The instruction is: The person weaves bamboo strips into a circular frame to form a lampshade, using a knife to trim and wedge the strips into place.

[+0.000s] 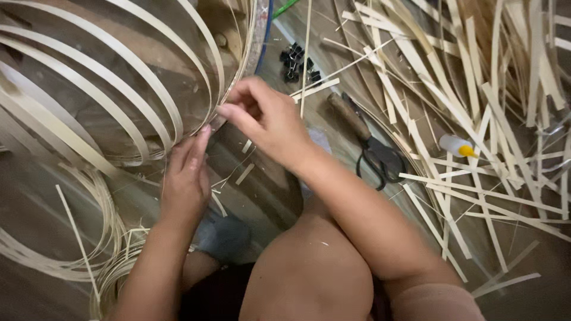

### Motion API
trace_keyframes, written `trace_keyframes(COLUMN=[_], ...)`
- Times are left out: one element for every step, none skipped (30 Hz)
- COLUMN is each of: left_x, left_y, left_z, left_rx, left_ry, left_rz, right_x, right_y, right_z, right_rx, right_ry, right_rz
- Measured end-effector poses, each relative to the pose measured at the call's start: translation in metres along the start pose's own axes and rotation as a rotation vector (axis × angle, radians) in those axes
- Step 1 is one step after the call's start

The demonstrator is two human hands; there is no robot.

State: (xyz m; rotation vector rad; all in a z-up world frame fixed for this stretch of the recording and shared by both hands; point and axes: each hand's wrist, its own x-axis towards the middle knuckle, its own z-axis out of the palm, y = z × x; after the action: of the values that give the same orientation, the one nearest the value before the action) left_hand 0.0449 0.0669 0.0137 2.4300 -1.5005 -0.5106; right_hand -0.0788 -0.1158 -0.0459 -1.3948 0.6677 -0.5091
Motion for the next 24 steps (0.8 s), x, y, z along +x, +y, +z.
trace_keyframes(left_x=[0.001,0.002,0.004,0.006,0.005,0.004,0.003,0.001,0.003,0.004,0.004,0.004,0.005,0.006,0.006,0.006,0.004,0.003,0.004,0.004,0.004,0.005,0.005,0.004], left_y=[0.001,0.002,0.003,0.002,0.002,0.002,0.002,0.002,0.003,0.004,0.005,0.007,0.007,0.008,0.008,0.007,0.006,0.005,0.005,0.005,0.006,0.006,0.005,0.005], left_z=[-0.001,-0.003,-0.003,-0.003,-0.004,-0.004,-0.004,-0.004,-0.004,-0.005,-0.005,-0.005,-0.005,-0.005,-0.005,-0.004,-0.004,-0.004,-0.004,-0.004,-0.003,-0.001,0.0,0.001], left_rx=[-0.003,-0.005,-0.009,-0.005,0.001,0.006,0.016,0.026,0.033,0.026,0.017,0.009,0.011,0.013,0.014,0.016,0.016,0.016,0.011,0.006,0.0,0.006,0.013,0.02], left_ry=[0.003,0.006,0.012,0.007,0.0,-0.007,-0.012,-0.016,-0.017,-0.011,-0.006,-0.002,-0.003,-0.005,-0.009,-0.002,0.0,0.002,-0.003,-0.009,-0.012,-0.003,0.005,0.013], left_rz=[0.01,0.021,0.032,0.034,0.03,0.026,0.022,0.019,0.023,0.025,0.026,0.026,0.024,0.023,0.02,0.037,0.052,0.066,0.053,0.039,0.028,0.027,0.026,0.024], right_x=[0.005,0.008,0.01,0.013,0.013,0.012,0.011,0.009,0.008,0.008,0.006,0.006,0.007,0.007,0.007,0.007,0.006,0.005,0.007,0.008,0.01,0.011,0.012,0.012], right_y=[-0.005,-0.009,-0.01,-0.01,-0.01,-0.008,-0.006,-0.005,-0.004,-0.002,0.0,0.002,0.005,0.008,0.011,0.014,0.017,0.019,0.02,0.02,0.019,0.018,0.016,0.013], right_z=[0.004,0.006,0.008,0.008,0.011,0.014,0.017,0.019,0.021,0.023,0.024,0.025,0.027,0.027,0.027,0.028,0.029,0.031,0.031,0.032,0.032,0.032,0.033,0.033], right_rx=[0.046,0.039,0.031,0.023,0.018,0.013,0.008,0.016,0.019,0.022,0.04,0.058,0.078,0.066,0.056,0.045,0.028,0.011,-0.007,-0.018,-0.03,-0.041,-0.049,-0.057], right_ry=[-0.007,0.007,0.02,0.034,0.046,0.058,0.069,0.081,0.099,0.116,0.129,0.142,0.153,0.157,0.161,0.164,0.174,0.182,0.193,0.204,0.218,0.231,0.236,0.24], right_rz=[0.012,0.005,-0.004,-0.013,0.009,0.031,0.053,0.057,0.056,0.055,0.065,0.076,0.084,0.075,0.068,0.062,0.087,0.111,0.126,0.143,0.159,0.174,0.171,0.169])
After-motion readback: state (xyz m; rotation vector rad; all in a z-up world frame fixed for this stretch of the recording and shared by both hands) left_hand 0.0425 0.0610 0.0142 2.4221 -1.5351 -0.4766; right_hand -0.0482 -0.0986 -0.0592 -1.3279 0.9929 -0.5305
